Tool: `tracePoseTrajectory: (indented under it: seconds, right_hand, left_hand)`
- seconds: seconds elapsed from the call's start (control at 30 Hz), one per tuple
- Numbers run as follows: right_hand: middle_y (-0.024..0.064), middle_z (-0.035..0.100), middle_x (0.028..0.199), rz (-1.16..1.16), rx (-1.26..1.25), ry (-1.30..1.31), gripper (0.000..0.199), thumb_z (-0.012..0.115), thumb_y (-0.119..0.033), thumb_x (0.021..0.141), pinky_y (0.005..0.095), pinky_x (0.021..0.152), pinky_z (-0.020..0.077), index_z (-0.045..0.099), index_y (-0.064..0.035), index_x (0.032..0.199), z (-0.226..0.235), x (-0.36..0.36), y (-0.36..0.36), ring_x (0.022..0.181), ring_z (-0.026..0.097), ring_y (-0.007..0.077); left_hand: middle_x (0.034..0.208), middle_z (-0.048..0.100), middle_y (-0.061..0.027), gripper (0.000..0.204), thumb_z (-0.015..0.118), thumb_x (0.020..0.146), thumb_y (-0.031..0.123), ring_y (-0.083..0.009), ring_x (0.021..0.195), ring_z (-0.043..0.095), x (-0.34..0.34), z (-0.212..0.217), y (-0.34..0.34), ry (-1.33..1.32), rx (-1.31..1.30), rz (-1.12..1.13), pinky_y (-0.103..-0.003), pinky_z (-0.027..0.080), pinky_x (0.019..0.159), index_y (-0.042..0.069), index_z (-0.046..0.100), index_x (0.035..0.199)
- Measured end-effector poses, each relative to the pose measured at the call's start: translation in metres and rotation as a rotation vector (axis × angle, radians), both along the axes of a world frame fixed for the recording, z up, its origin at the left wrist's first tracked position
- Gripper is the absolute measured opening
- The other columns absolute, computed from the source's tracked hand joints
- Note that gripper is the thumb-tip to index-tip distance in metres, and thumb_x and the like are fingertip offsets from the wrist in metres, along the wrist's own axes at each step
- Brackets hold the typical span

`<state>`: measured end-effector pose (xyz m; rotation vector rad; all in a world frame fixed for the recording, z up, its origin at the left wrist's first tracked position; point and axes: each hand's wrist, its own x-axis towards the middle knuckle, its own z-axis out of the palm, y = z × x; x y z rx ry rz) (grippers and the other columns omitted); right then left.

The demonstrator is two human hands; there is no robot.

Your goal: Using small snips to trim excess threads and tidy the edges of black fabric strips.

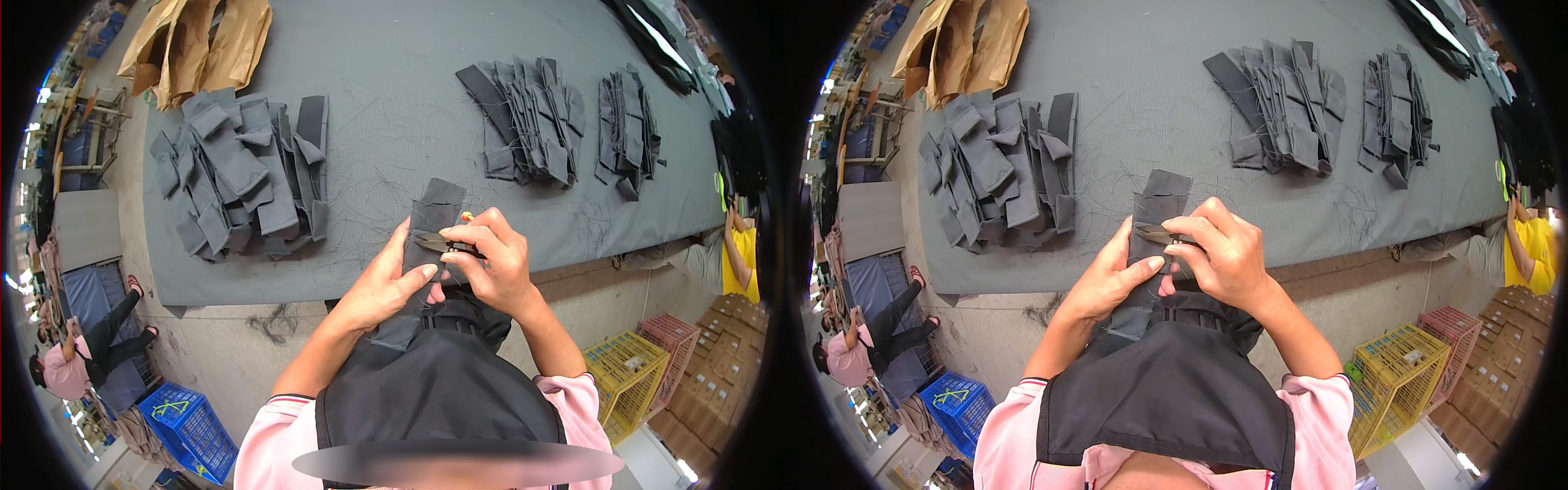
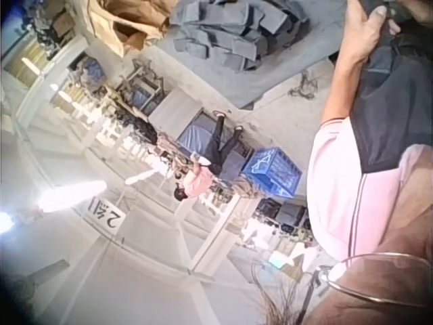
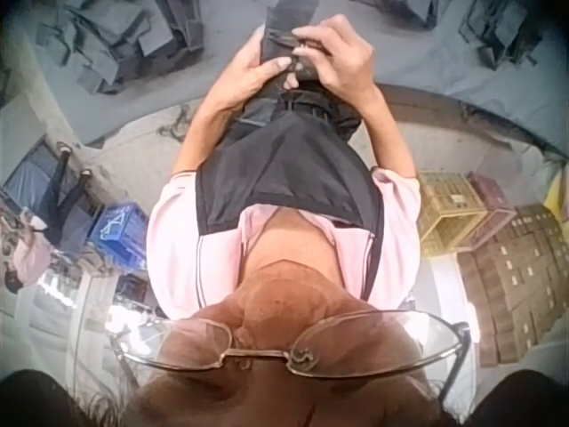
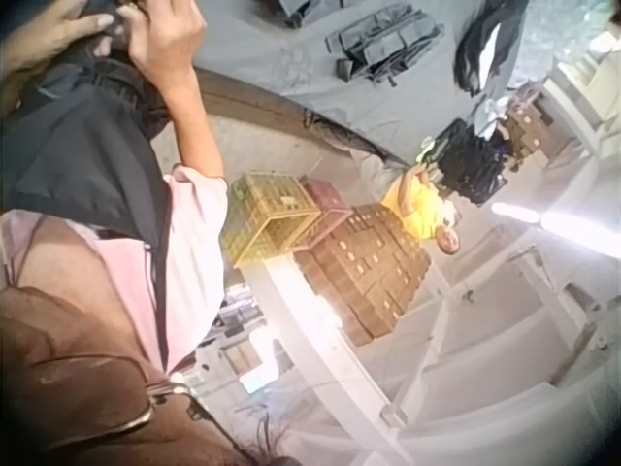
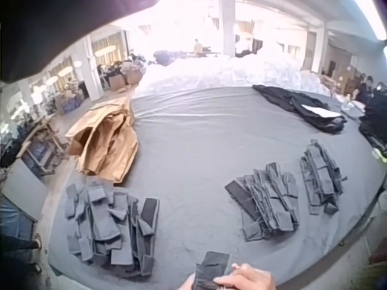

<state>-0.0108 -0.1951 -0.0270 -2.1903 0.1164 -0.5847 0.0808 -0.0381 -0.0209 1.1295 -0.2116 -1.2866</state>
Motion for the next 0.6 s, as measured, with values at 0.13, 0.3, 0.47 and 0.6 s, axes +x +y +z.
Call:
tracePoseTrajectory:
  seconds: [0.13, 0.3, 0.47, 0.6]
  right_hand:
    - [0.0057, 0.054, 0.073, 0.013, 0.021, -0.058, 0.027, 0.073, -0.004, 0.064, 0.0307, 0.047, 0.0440, 0.064, -0.0061, 0.089, 0.001, 0.002, 0.000, 0.055, 0.056, 0.0201]
    - [0.0050, 0.054, 0.072, -0.032, -0.160, -0.114, 0.026, 0.073, -0.006, 0.065, 0.0307, 0.049, 0.0434, 0.064, -0.0055, 0.089, -0.003, 0.004, 0.004, 0.056, 0.054, 0.0201]
    - [0.0047, 0.053, 0.070, -0.083, -0.272, -0.064, 0.029, 0.074, -0.005, 0.064, 0.0306, 0.051, 0.0440, 0.063, -0.0055, 0.091, 0.003, -0.002, 0.011, 0.056, 0.054, 0.0206]
    - [0.0045, 0.052, 0.072, -0.161, -0.089, -0.130, 0.031, 0.074, -0.002, 0.065, 0.0298, 0.052, 0.0440, 0.063, -0.0043, 0.094, 0.002, -0.007, 0.015, 0.056, 0.053, 0.0187]
  left_hand:
    - [0.098, 0.056, -0.0110, 0.044, 0.053, 0.091, 0.006, -0.0152, 0.073, 0.060, 0.000, 0.001, 0.000, 0.035, -0.007, -0.016, -0.027, 0.051, 0.067, 0.001, 0.032, 0.129]
    - [0.099, 0.056, -0.0104, 0.046, 0.052, 0.091, 0.005, -0.0147, 0.073, 0.060, -0.001, 0.002, -0.001, 0.027, -0.017, -0.006, -0.026, 0.051, 0.068, 0.001, 0.030, 0.131]
    - [0.109, 0.051, -0.0138, 0.064, 0.048, 0.090, 0.003, -0.0158, 0.075, 0.058, 0.000, 0.002, 0.000, -0.004, -0.003, -0.055, -0.029, 0.051, 0.067, 0.003, 0.014, 0.144]
    - [0.110, 0.051, -0.0136, 0.063, 0.049, 0.090, 0.004, -0.0157, 0.076, 0.059, -0.001, -0.003, 0.001, 0.012, 0.038, -0.044, -0.029, 0.051, 0.068, 0.002, 0.014, 0.143]
